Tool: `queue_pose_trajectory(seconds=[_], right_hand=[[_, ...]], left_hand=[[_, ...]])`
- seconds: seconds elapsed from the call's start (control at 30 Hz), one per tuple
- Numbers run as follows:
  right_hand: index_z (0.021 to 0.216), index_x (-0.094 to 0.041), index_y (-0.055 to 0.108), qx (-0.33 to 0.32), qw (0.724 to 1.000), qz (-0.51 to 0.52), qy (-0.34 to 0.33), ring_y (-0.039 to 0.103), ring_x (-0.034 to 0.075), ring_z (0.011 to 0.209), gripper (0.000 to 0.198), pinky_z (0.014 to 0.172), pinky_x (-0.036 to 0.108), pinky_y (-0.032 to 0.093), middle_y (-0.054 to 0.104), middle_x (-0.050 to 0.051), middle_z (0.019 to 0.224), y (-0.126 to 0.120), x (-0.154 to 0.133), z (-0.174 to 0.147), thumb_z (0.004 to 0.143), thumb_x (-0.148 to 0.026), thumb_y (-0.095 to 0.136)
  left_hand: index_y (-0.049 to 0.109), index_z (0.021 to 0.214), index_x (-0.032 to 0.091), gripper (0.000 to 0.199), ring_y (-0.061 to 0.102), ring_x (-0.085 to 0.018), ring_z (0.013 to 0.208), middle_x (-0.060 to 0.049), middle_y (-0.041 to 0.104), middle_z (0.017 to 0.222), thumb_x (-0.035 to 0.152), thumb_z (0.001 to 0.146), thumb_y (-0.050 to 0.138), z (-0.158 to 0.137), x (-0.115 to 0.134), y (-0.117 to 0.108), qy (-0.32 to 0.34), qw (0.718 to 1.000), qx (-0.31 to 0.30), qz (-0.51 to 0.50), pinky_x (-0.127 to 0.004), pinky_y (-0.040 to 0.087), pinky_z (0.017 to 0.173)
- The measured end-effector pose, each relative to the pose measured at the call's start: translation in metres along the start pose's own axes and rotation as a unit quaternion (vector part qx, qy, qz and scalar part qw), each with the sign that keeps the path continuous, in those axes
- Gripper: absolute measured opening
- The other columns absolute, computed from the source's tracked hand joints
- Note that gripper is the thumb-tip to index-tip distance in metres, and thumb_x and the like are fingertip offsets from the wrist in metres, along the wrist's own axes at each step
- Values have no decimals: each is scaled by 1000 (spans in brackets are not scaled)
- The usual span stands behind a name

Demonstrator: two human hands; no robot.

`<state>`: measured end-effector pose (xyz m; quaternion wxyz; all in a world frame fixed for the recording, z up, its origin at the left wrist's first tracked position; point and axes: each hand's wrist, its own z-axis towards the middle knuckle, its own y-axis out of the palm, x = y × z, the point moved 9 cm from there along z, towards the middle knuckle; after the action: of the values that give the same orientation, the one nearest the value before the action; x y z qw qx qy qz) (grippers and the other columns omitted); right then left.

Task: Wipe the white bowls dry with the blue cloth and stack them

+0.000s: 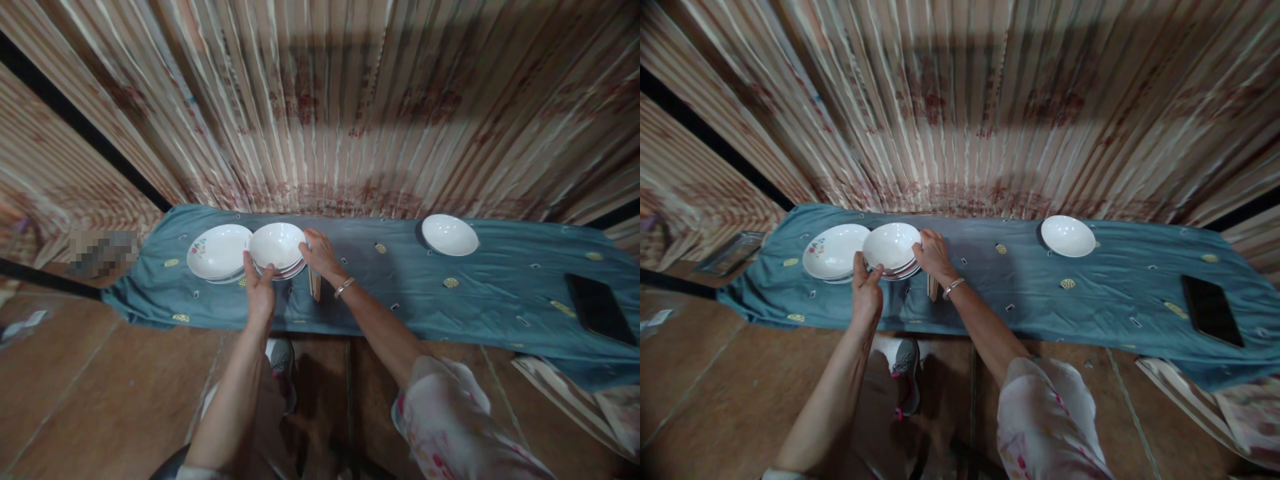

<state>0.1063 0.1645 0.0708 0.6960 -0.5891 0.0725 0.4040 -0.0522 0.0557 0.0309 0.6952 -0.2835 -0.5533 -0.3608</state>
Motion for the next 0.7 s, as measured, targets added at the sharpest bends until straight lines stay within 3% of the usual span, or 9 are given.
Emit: queue_pose_trajectory(seconds=[0.17, 0.3, 0.53, 0.63, 0.7], right_hand=[[115, -13, 70, 44, 995, 91, 15, 61, 27, 118, 36, 110, 37, 42, 72, 13, 127, -12, 0, -1, 89, -17, 46], [128, -17, 67, 90, 973, 207, 53, 65, 27, 112, 43, 103, 36, 48, 75, 9, 124, -31, 15, -11, 91, -25, 47], [118, -23, 71, 190, 919, 335, 88, 66, 26, 100, 40, 93, 34, 52, 77, 4, 110, -86, 60, -61, 87, -43, 55], [109, -24, 74, 235, 897, 355, 122, 65, 26, 100, 37, 91, 35, 52, 77, 4, 106, -107, 85, -87, 83, -45, 57], [103, -26, 75, 245, 883, 374, 141, 65, 24, 99, 33, 89, 35, 53, 77, 3, 104, -112, 103, -101, 82, -44, 58]], left_hand=[[23, 164, 20, 95, 13, -26, 163, -11, 16, 175, 45, 84, 68, -1, 17, 5, 20, 1000, 9, 1, -40, 13, 131], [22, 165, 21, 98, 12, -27, 163, -11, 14, 176, 52, 84, 68, -10, 33, 21, 45, 999, -11, -14, -41, 13, 131], [20, 166, 28, 92, 14, -26, 162, -7, 16, 176, 55, 90, 65, -46, 62, 78, 83, 991, -106, -3, -41, 17, 130], [20, 166, 27, 90, 17, -26, 162, -7, 17, 176, 56, 92, 63, -64, 64, 103, 84, 985, -153, 5, -40, 14, 131], [18, 166, 30, 90, 18, -26, 161, -7, 16, 176, 58, 92, 62, -74, 59, 119, 70, 980, -186, -5, -41, 19, 130]])
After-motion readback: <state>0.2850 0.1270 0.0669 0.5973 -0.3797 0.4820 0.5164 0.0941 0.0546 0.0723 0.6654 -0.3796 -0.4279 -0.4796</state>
